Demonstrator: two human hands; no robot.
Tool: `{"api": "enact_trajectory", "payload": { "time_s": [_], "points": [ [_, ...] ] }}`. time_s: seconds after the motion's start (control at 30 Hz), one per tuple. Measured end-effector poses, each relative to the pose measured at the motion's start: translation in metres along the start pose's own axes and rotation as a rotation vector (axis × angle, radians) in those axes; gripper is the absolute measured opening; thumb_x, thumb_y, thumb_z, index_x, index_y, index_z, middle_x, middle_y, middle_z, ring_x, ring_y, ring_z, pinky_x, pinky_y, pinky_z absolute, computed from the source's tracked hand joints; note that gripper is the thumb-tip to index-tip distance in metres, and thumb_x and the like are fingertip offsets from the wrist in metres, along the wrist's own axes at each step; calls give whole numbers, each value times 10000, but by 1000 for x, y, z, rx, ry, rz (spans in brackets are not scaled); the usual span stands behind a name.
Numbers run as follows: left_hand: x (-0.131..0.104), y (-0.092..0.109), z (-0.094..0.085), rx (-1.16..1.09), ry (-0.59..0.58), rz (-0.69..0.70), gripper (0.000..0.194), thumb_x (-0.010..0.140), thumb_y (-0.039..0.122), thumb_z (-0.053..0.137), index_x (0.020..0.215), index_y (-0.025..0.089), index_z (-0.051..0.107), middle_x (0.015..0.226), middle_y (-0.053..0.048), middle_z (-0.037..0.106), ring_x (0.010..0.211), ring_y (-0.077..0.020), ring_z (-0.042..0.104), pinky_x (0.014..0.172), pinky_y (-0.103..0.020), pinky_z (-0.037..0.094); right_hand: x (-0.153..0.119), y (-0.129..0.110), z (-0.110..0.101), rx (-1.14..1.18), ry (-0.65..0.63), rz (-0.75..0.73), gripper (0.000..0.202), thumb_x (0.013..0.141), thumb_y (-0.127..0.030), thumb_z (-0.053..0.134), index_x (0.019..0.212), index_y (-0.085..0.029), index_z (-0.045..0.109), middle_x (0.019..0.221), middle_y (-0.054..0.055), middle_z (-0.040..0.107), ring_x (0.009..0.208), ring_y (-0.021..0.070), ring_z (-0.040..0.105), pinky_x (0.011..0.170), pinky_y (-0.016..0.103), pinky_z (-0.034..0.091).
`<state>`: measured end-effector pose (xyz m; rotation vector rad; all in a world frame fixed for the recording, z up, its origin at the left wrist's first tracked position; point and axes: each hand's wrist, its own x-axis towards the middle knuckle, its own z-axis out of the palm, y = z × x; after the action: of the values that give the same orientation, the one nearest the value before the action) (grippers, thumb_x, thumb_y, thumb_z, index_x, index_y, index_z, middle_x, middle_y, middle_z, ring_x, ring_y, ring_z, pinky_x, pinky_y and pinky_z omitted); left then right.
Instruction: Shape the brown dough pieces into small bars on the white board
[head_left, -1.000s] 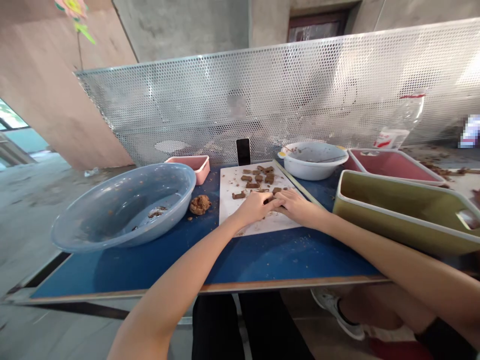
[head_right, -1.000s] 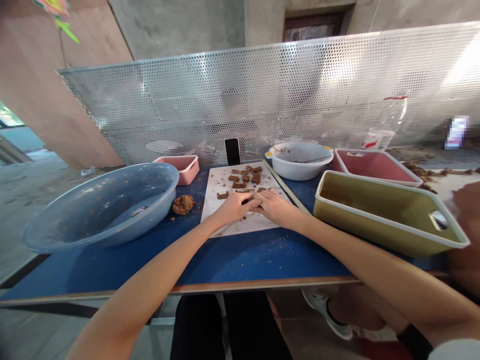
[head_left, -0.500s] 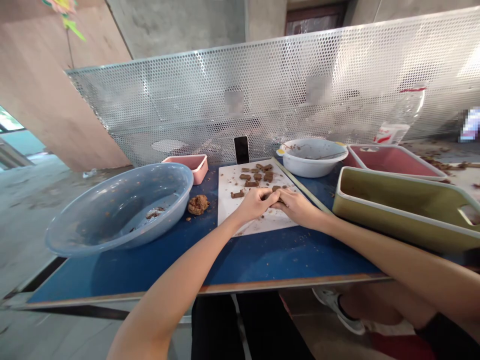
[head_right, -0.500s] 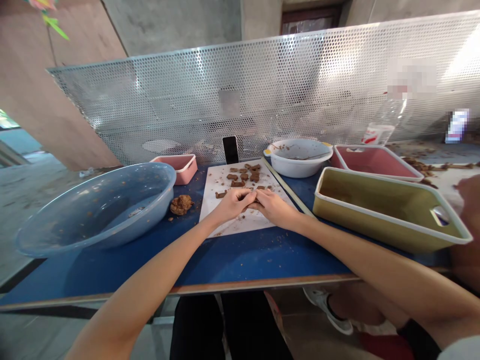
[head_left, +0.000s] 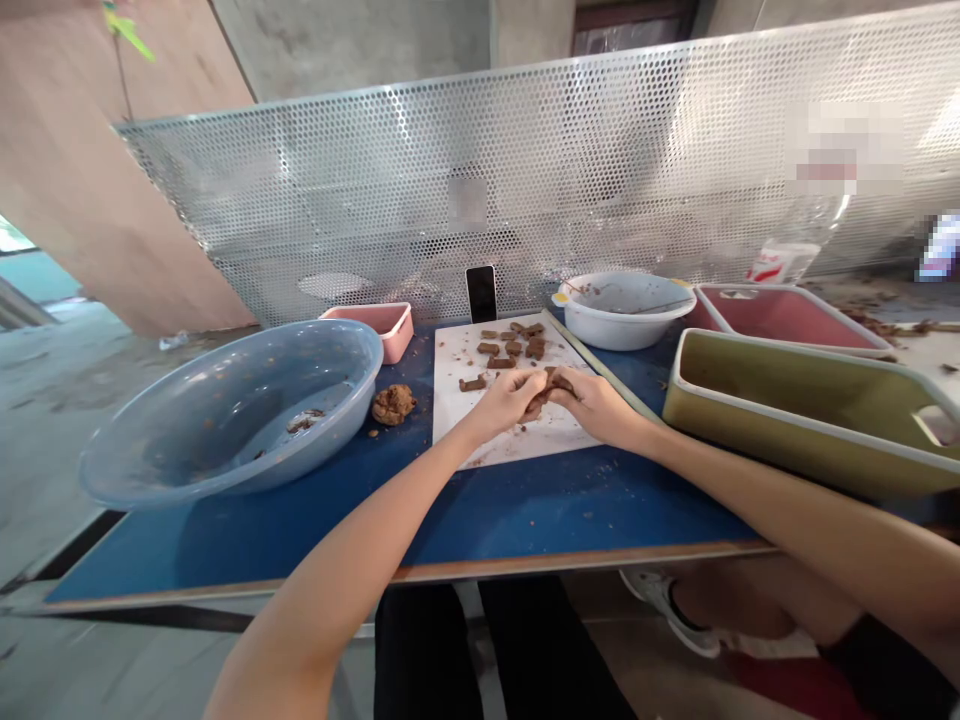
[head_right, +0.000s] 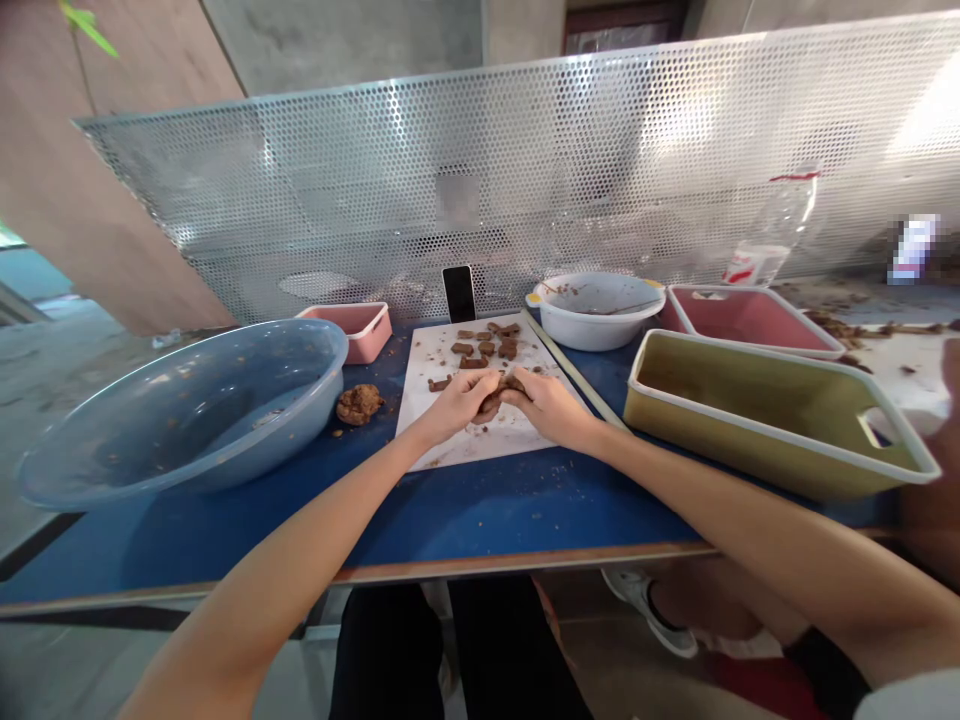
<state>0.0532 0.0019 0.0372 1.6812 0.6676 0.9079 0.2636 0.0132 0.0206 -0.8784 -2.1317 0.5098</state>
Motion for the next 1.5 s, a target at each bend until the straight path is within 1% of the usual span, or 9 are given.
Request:
{"api": "enact_trajectory", "payload": {
  "time_s": [0.13,0.3,0.43,0.53,0.77,1.0,1.17,1.27,1.5],
  "points": [
    [2,-7,-4,-100,47,-24,383,1100,506,521,829,237,488,613,75,427,439,-70,363,472,-243,245,0,-5,-5,36,100,57,512,1091,-732,519,903,-259,571,733,-1,632,689,197,575,686,343,438],
    [8,-19,-15,-248,292,-50,371,1047,548,623,883,227,538,735,36,563,422,-66,421,410,-230,189,-1,-5,-9,66,352,114,565,1079,-765,533,951,-230,662,735,-1,626,661,172,526,678,340,431],
    [9,-22,-22,-294,427,-85,407,1017,597,709,974,195,660,792,10,627,442,-72,484,411,-225,243,3,3,-20,-27,431,119,594,1082,-724,560,1277,-201,761,758,7,671,677,190,562,741,360,483],
    [7,-22,-23,-315,440,-84,355,993,530,766,1071,187,716,809,4,642,463,-76,503,420,-228,266,8,12,-25,-116,353,166,634,1077,-703,569,1400,-185,740,788,38,729,718,229,644,777,383,522],
    [6,-20,-23,-290,440,-43,362,905,454,792,1150,192,736,962,-34,714,468,-71,516,420,-251,278,10,23,-21,-233,136,189,533,1151,-610,381,966,-244,720,891,106,795,877,301,752,816,405,536],
    [8,-22,-29,-340,474,-14,282,936,465,678,990,189,660,771,41,547,424,-65,461,411,-244,207,9,20,-17,-180,201,216,399,1112,-436,437,1268,-209,726,1169,143,837,1039,316,778,922,416,554],
    [9,-21,-31,-244,531,-42,365,960,507,732,855,232,515,624,117,351,400,-47,313,437,-232,179,8,28,-20,-395,130,285,389,1086,-358,443,1318,-188,704,1228,180,832,1147,361,748,1016,495,501],
    [9,-22,-31,-119,534,-49,240,993,444,648,913,227,586,566,136,289,393,-69,266,445,-242,184,4,35,-21,-639,18,319,353,1054,-331,492,1279,-175,714,1209,202,825,1152,398,710,1041,555,450],
    [5,-28,-24,169,522,-58,198,1017,372,556,961,217,666,569,97,388,472,-113,355,522,-250,276,-5,40,-21,-837,-108,237,345,997,-302,577,1205,-173,821,1352,275,677,1238,473,541,982,613,430]
  ]
}}
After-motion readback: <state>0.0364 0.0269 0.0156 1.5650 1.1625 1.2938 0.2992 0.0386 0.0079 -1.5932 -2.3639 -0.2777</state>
